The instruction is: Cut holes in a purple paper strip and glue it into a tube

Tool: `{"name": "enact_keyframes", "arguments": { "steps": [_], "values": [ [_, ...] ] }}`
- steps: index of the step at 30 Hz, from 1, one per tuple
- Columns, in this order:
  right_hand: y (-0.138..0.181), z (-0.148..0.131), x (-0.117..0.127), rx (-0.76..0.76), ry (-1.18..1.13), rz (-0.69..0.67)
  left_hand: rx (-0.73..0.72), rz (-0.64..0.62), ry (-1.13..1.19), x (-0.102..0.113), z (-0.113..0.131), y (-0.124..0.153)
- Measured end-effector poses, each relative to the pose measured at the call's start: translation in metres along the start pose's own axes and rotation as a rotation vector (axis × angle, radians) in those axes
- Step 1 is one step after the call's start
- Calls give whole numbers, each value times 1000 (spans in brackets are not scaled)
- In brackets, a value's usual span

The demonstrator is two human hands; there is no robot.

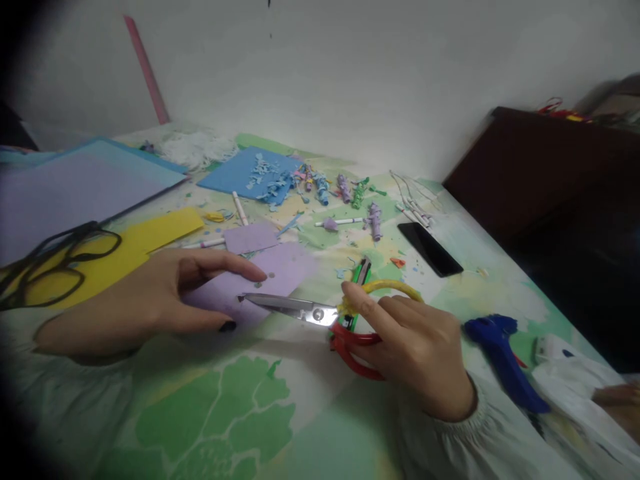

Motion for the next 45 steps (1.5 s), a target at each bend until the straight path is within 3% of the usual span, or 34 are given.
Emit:
{"name": "enact_keyframes", "arguments": {
  "steps": [19, 31, 45],
  "values": [
    [9, 5, -9, -11, -130, -48, 37, -84, 21, -5, -5, -2],
    [6, 4, -13, -51, -217, -109, -39, -116, -54, -5, 0, -2],
    [6, 5, -13, 0, -207, -128, -19, -203, -83, -10, -4, -1]
  ]
}}
Point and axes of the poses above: each hand's wrist, its own y-axis away from the middle knuckle, its own x-axis out of the back of the hand, z = x × y, the point moved 8 cm from there along -y, towards the middle knuckle, and after that the axes turned 14 degrees about z, right-handed, at the moved point
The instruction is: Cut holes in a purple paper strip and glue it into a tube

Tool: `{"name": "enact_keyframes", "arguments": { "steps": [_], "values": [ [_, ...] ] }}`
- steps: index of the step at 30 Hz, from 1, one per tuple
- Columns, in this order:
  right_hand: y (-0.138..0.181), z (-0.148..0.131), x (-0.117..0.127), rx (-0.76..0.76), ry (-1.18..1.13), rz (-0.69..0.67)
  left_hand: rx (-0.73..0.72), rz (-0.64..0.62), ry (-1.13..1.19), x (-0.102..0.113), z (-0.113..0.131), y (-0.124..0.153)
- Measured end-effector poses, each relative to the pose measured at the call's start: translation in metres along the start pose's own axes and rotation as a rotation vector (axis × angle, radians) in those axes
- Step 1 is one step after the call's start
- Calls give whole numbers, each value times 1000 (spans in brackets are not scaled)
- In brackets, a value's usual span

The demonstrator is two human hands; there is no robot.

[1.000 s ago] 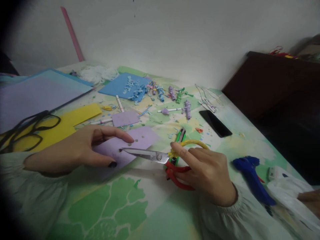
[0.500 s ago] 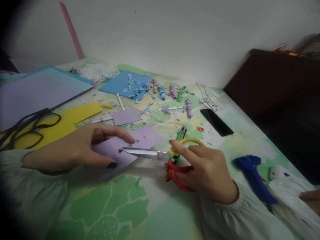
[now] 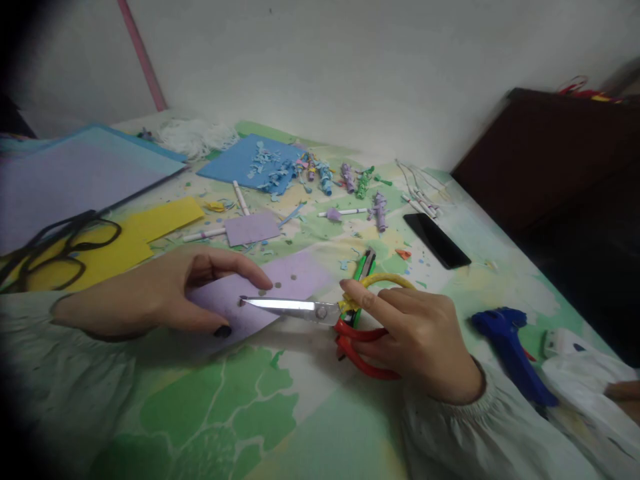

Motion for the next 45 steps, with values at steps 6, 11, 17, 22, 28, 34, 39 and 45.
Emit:
{"name": "enact_keyframes", "arguments": {
  "steps": [6, 11, 17, 22, 28, 34, 39, 45],
  "values": [
    [0, 1, -3, -34, -63, -22, 15, -4, 20, -1, -2, -1],
    [6, 6, -11, -165, -256, -82, 44, 18, 29, 1, -1, 1],
    [11, 9, -18, -239, -308, -187, 59, 17, 55, 1, -2, 2],
    [8, 4, -13, -183, -196, -158, 42, 5, 65, -1, -2, 1],
    [5, 1, -12, -149, -136, -128, 41, -1, 37, -1, -1, 2],
    [10, 5, -14, -175, -163, -132, 7, -6, 31, -2, -3, -1],
    [11, 6, -16, -234, -258, -153, 21, 0, 31, -2, -2, -2],
    [18, 22, -25, -662, -478, -169, 38, 66, 127, 3, -4, -2]
  ]
}}
Point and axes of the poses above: each hand's wrist, its own y-axis away from the middle knuckle, its own x-axis out of the back of the hand, z = x × y, the point moved 8 cm from there along -y, towards the middle knuckle, and after that the axes turned 14 degrees about z, right-handed, at the moved point
